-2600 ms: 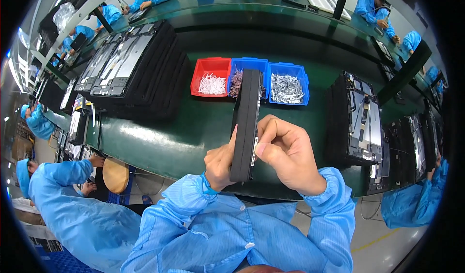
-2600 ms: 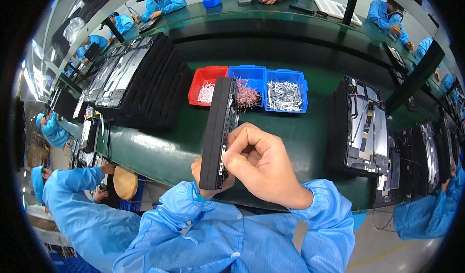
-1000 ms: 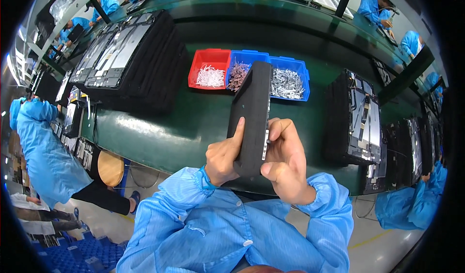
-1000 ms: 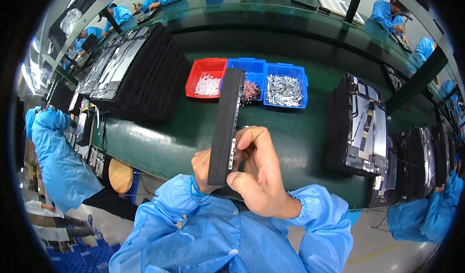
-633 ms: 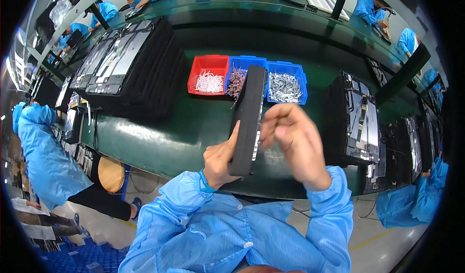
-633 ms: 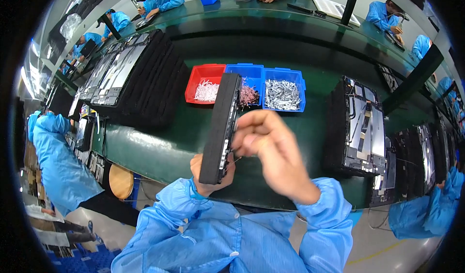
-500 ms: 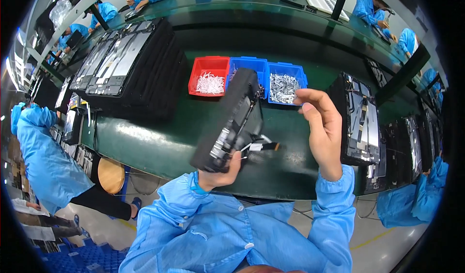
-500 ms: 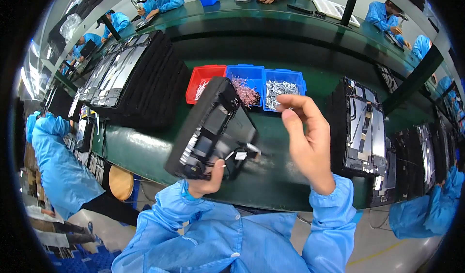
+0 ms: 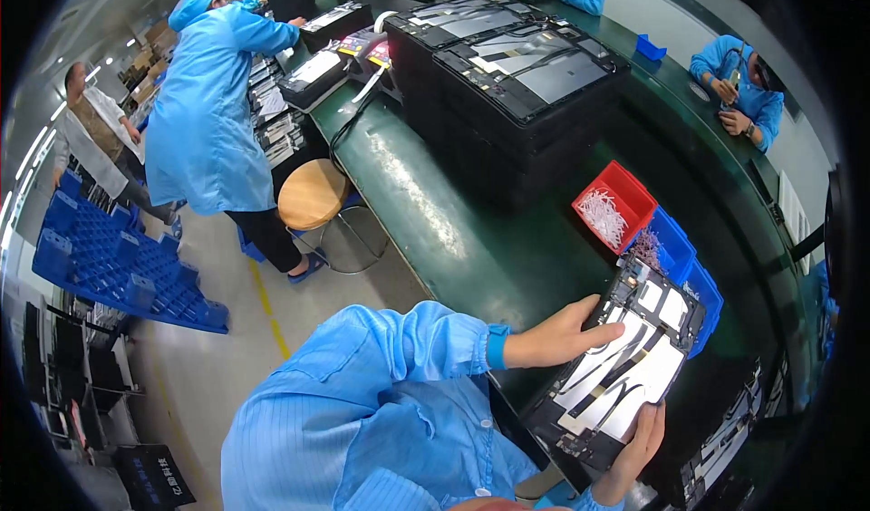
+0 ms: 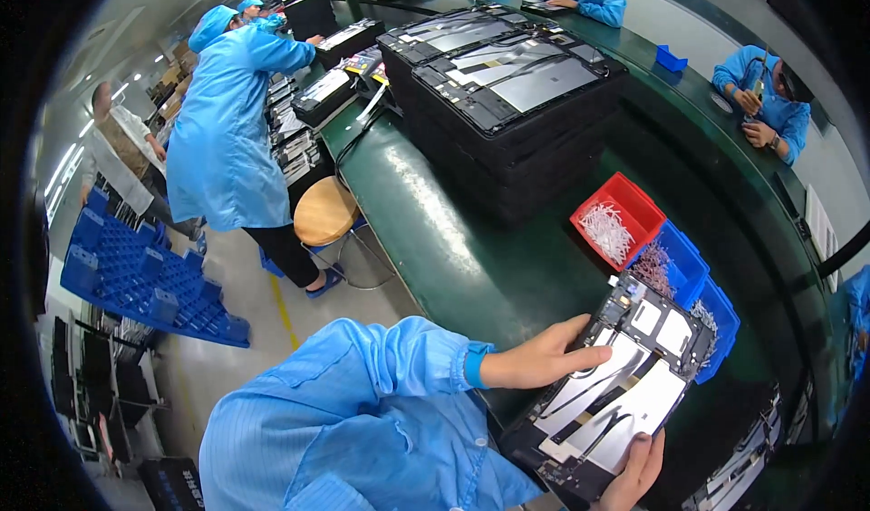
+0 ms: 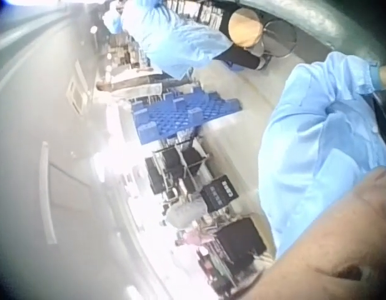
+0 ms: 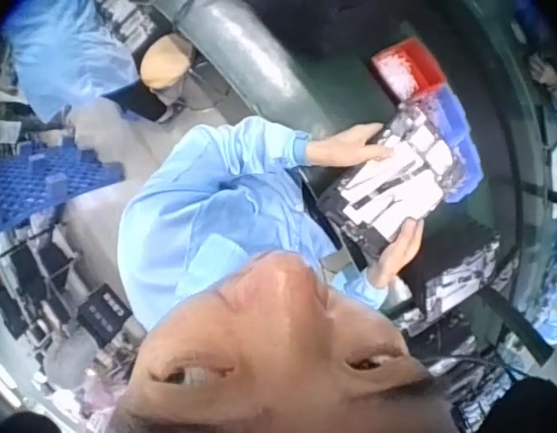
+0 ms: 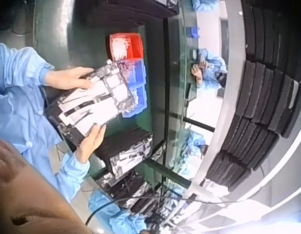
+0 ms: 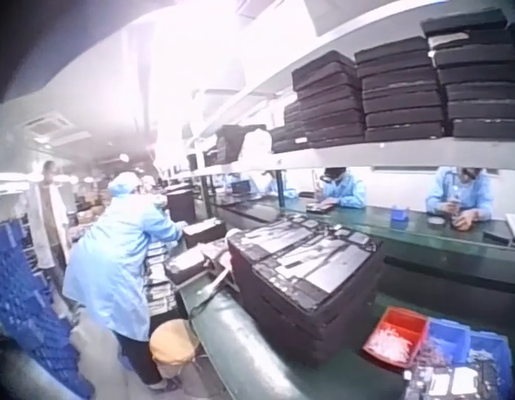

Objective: The person assembles internal electronic components and internal cables into tablet devices by hand, taking parts from bins and integrating them into the tablets.

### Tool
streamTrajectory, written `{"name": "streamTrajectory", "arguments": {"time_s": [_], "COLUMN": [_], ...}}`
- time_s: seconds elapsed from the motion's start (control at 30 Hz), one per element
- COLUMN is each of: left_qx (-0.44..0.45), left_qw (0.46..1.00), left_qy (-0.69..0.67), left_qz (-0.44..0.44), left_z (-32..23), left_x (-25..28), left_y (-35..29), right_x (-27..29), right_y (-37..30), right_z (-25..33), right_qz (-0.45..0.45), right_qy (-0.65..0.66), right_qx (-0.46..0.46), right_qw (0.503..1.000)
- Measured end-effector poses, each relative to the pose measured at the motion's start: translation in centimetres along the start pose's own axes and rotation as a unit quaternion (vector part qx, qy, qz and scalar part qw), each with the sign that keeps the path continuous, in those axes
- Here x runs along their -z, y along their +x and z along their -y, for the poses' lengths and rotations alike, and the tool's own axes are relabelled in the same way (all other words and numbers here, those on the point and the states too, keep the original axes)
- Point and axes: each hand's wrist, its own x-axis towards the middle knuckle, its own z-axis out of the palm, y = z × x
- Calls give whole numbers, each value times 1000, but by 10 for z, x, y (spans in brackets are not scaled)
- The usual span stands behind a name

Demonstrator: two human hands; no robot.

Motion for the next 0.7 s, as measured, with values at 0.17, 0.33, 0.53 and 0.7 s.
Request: {"name": "streamTrajectory", "arguments": {"time_s": [0.17, 0.33, 0.53, 0.7], "left_qx": [-83, -83, -95, -67], "left_qw": [969, 948, 948, 964], "left_qy": [233, 308, 300, 253], "left_qz": [0, 27, 48, 53], "left_z": [-3, -5, -3, 1], "left_x": [-7, 0, 0, 0], "left_y": [-8, -9, -10, -11], "right_x": [-14, -12, -29, -10], "right_y": [-14, -14, -22, -13], "right_z": [-1, -14, -5, -8], "right_qz": [-103, -105, -129, -168], "right_qy": [24, 40, 33, 29], "right_qx": [-11, 13, 25, 18], "right_qw": [994, 994, 991, 985]}}
